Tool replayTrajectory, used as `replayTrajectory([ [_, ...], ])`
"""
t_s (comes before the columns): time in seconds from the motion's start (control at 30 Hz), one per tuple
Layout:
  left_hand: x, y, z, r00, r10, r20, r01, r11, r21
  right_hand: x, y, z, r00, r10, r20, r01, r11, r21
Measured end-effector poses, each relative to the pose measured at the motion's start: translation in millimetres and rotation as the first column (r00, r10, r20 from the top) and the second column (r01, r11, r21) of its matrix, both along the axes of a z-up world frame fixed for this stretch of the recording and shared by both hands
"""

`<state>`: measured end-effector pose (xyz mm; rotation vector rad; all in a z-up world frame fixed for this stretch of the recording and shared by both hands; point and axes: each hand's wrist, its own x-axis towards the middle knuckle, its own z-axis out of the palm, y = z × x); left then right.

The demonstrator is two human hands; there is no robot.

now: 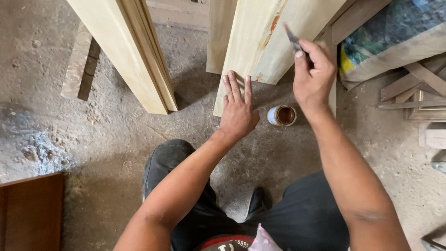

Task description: The person applies wood filler to several light-colored wooden planks using a putty knife, smoothing the filler into surface imperfections. The person moves between planks, occasionally repositioning them and retrieving more filler from a small container.

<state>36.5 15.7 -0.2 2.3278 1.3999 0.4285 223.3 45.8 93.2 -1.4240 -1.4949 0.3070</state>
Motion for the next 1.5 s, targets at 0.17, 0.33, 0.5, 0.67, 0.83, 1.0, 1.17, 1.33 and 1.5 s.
replayTrajectory([
  [0.17, -0.4, 0.3, -3.0, 1.000, -0.011, -0.005, 0.011, 1.000, -0.003, -21.0, -9.3, -35.5, 0.806, -0.057, -0.589, -0.058, 0.983, -0.174],
  [0.33, 5.7, -3.5, -9.0, 0.998, 0.053, -0.014, -0.052, 0.997, 0.055, -49.7, 5.7, -52.3, 0.786, -0.175, -0.593, 0.136, 0.985, -0.111],
  [0.5, 7.9, -5.2, -24.7, 0.985, 0.083, 0.152, -0.105, 0.984, 0.147, -78.4, -3.4, -77.6, 0.611, -0.201, -0.766, 0.285, 0.958, -0.024],
  [0.67, 2.2, -2.2, -37.9, 0.991, 0.054, 0.125, -0.074, 0.983, 0.165, -100.2, -22.7, -90.1, 0.740, -0.196, -0.643, 0.238, 0.971, -0.022],
  [0.83, -7.3, 3.1, -38.4, 0.999, 0.047, 0.023, -0.051, 0.977, 0.206, -103.3, -13.6, -80.3, 0.717, -0.232, -0.658, 0.245, 0.967, -0.074],
  [1.0, -7.9, 0.2, -37.0, 0.999, 0.013, 0.048, -0.023, 0.978, 0.210, -101.3, -8.0, -72.2, 0.724, -0.196, -0.662, 0.243, 0.970, -0.022],
  [1.17, -6.4, 0.0, -36.1, 0.992, -0.012, 0.123, -0.013, 0.980, 0.201, -109.7, -6.3, -71.1, 0.712, -0.180, -0.679, 0.226, 0.974, -0.022],
  [1.33, -4.4, 0.3, -38.4, 0.992, -0.009, 0.124, -0.013, 0.984, 0.179, -112.1, 2.5, -76.2, 0.656, -0.175, -0.734, 0.227, 0.973, -0.029],
  [1.5, -2.1, 2.1, -38.8, 0.999, 0.001, 0.046, -0.009, 0.983, 0.181, -104.7, 0.9, -78.5, 0.716, -0.271, -0.644, 0.282, 0.955, -0.088],
])
